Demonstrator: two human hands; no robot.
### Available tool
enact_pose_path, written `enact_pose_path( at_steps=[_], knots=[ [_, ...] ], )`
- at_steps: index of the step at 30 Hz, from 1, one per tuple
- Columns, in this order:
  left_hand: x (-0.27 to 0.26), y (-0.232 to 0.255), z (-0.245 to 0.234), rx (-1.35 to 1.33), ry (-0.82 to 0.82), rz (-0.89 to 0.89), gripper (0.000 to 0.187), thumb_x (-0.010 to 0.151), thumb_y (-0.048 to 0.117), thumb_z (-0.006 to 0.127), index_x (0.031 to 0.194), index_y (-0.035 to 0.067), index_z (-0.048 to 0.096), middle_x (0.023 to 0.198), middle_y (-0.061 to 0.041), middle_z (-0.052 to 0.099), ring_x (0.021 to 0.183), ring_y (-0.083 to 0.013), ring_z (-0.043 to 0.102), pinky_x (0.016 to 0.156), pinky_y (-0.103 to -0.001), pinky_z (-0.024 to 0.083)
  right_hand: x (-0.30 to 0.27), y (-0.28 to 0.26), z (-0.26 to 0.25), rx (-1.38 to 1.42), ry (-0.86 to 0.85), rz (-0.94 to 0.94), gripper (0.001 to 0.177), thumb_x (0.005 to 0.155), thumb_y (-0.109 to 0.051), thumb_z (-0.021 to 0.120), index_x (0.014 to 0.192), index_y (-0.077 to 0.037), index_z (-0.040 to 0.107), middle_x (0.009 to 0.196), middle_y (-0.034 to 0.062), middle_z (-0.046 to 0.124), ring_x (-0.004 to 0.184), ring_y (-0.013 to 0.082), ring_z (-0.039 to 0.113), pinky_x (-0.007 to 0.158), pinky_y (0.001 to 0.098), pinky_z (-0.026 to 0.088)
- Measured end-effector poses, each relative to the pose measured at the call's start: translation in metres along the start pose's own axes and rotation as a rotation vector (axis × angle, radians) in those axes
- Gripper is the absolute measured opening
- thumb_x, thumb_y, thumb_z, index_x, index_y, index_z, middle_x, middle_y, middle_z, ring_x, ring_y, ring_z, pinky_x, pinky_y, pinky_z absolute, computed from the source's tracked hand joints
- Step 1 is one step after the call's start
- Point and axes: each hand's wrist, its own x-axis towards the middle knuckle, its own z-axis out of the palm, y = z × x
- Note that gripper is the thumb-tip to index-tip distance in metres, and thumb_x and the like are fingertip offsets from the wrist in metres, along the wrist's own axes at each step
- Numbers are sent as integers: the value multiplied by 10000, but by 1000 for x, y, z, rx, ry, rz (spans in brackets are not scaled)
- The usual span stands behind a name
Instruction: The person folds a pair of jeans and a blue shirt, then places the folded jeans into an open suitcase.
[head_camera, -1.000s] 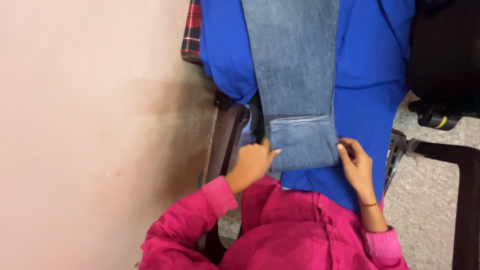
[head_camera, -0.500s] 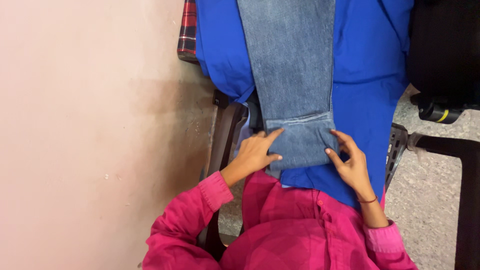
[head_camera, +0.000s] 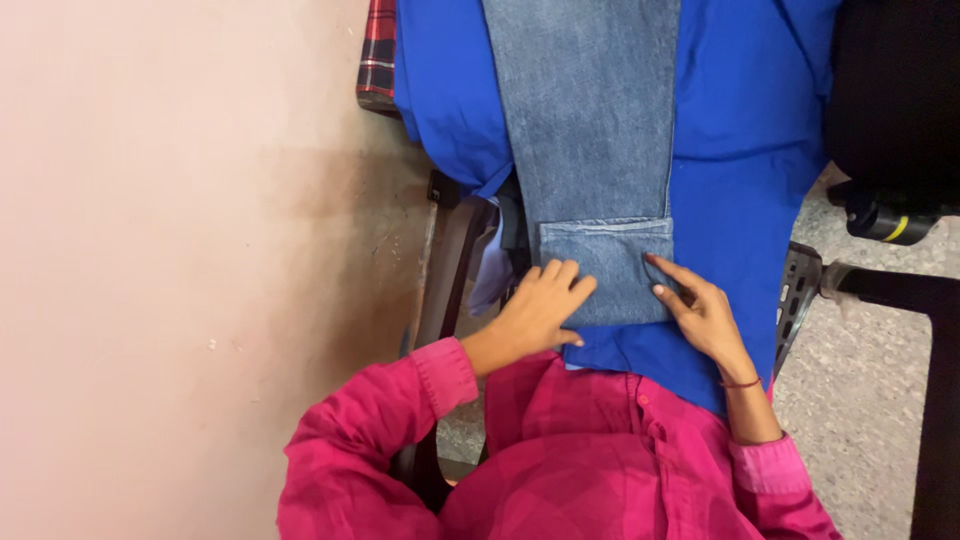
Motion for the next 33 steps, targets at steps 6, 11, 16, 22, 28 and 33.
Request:
enact_pose_path(
  at_steps=[6, 11, 16, 22, 28, 33],
  knots=[
    [-1, 2, 45, 192, -36, -15, 553, 715, 146, 804, 1214, 60, 580, 1031, -169, 600, 928, -325, 635, 679, -393, 540, 6, 0, -2, 62, -66, -13, 416, 969, -94, 650, 1385, -118, 638, 1280, 64, 708, 1052, 63, 609, 852, 253, 512],
    [4, -6, 76, 246, -114, 6, 460, 712, 71, 717, 1155, 40, 597, 970, -203, 664, 789, -314, 715, 579, -356, 573, 12, -8, 4, -308, 5, 165, 458, 924, -167, 690, 1372, -262, 684, 702, 104, 630, 550, 128, 410, 517, 343, 397],
    [11, -12, 63, 121, -110, 85, 345, 778, 76, 724, 1104, 34, 620, 900, -223, 678, 747, -344, 727, 638, -408, 582, 11, -5, -1, -235, -16, 86, 397, 963, -169, 655, 1359, -178, 684, 858, 145, 665, 711, 132, 503, 635, 319, 437],
    [15, 4, -6, -180, -183, 61, 484, 687, 182, 749, 1137, 46, 635, 896, -230, 687, 758, -426, 698, 675, -509, 556, -3, -1, -29, 64, 301, 128, 524, 1012, -150, 596, 1522, -54, 523, 1392, 136, 621, 950, 212, 646, 771, 327, 544],
    [13, 10, -57, -469, -104, 67, 410, 734, 271, 703, 1112, 115, 677, 989, -127, 756, 824, -359, 721, 714, -464, 565, -7, -15, -29, -361, 300, -363, 950, 773, -55, 774, 1590, -26, 290, 1625, 220, 308, 1314, 337, 538, 1067, 435, 489],
    [11, 17, -57, -569, -144, 173, 428, 741, 306, 711, 1125, 121, 684, 991, -111, 756, 879, -316, 741, 751, -423, 574, 7, -35, -27, -258, 254, -481, 673, 894, -161, 709, 1509, -47, 461, 1675, 233, 319, 1499, 345, 426, 1190, 431, 410]
  ],
)
